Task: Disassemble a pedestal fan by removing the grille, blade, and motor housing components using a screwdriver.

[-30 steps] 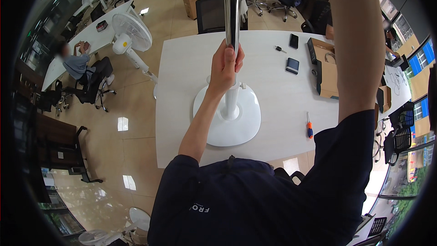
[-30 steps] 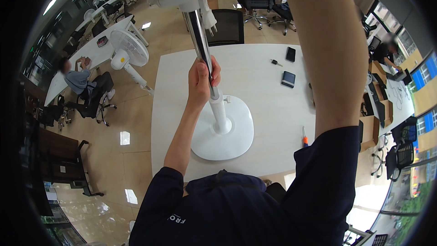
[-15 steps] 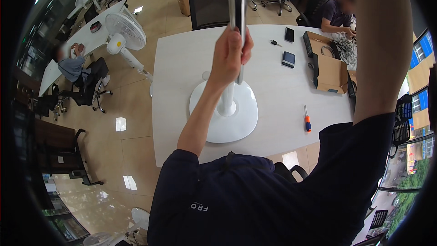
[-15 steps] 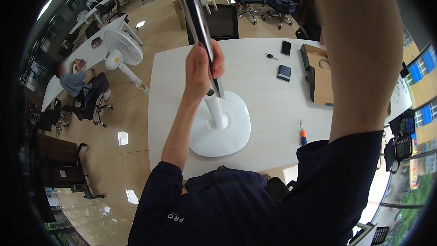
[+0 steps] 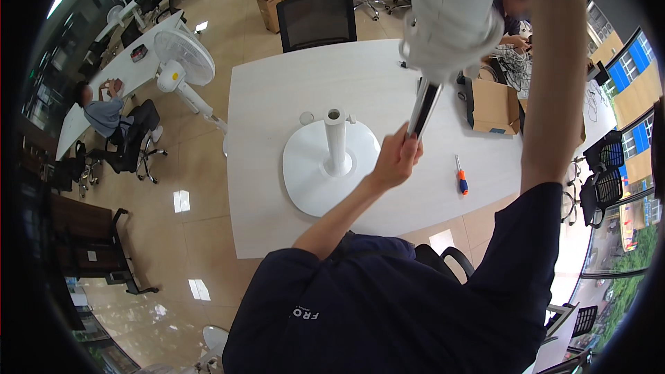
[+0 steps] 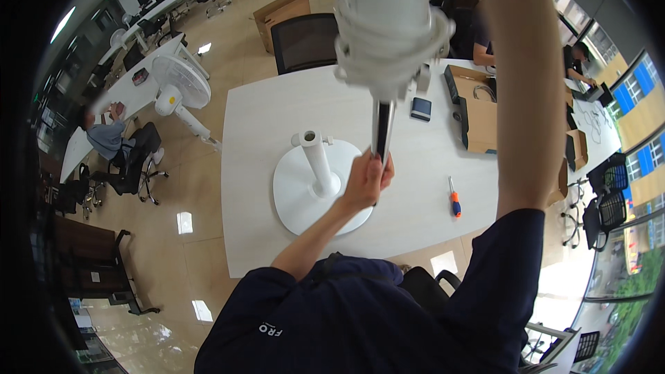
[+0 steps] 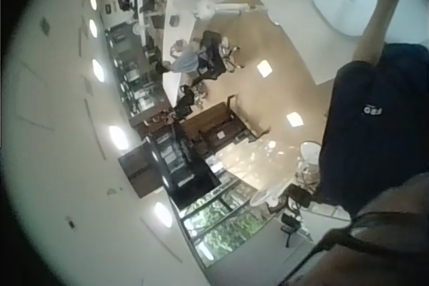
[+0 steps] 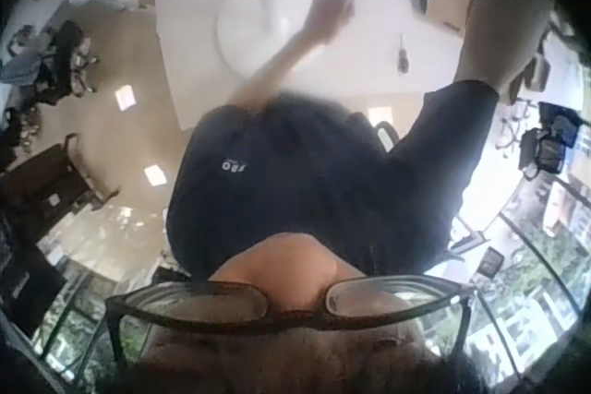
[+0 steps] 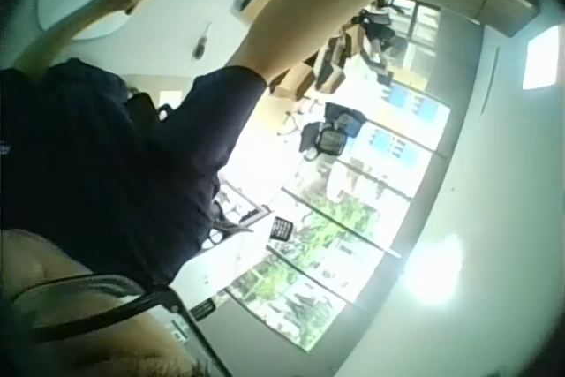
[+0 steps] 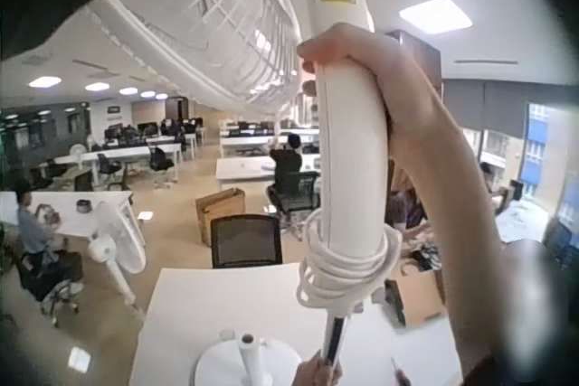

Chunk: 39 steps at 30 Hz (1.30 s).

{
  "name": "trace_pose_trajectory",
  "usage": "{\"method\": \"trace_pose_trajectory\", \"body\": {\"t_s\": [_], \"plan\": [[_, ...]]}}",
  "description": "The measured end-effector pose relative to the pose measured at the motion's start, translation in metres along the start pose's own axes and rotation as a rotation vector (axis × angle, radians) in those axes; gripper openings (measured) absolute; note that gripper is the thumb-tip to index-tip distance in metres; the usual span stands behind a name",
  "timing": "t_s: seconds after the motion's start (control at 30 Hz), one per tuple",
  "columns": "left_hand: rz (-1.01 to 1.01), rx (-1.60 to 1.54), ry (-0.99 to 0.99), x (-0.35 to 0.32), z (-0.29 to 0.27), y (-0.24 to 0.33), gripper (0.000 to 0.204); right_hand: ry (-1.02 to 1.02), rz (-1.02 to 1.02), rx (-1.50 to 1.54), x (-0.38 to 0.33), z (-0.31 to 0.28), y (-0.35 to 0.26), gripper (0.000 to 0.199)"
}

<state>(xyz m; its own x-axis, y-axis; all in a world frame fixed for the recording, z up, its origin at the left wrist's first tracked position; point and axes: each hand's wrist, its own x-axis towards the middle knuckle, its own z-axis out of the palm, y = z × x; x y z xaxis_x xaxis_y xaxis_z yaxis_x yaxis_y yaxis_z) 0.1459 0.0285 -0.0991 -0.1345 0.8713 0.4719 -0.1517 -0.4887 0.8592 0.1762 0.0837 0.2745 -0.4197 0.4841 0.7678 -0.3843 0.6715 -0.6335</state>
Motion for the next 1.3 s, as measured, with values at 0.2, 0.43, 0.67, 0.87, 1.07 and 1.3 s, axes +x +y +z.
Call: {"method": "trace_pose_trajectory", "body": {"t_s": [0.2,0.43,0.67,0.87,1.07,1.3], "plan": [[-0.201,0.036,0.061,-0.069,0.008,-0.08,0.044,-0.132,0.418,0.297,-0.04,-0.059,0.052,0.045],[-0.333,-0.116,0.001,-0.163,0.011,-0.162,0.054,0.079,0.482,0.422,-0.107,-0.096,0.144,0.046],[-0.378,0.215,0.052,-0.214,-0.037,-0.177,0.066,0.21,0.576,0.324,-0.184,-0.119,0.166,0.041],[-0.384,0.504,0.004,-0.251,-0.081,-0.159,0.065,0.327,0.658,0.459,-0.248,-0.125,0.157,0.046],[-0.408,0.79,0.006,-0.276,-0.111,-0.139,0.05,0.717,0.683,0.222,-0.291,-0.129,0.159,0.043],[-0.439,0.871,-0.048,-0.31,-0.136,-0.127,0.051,0.853,0.661,0.38,-0.375,-0.131,0.177,0.041]]}}
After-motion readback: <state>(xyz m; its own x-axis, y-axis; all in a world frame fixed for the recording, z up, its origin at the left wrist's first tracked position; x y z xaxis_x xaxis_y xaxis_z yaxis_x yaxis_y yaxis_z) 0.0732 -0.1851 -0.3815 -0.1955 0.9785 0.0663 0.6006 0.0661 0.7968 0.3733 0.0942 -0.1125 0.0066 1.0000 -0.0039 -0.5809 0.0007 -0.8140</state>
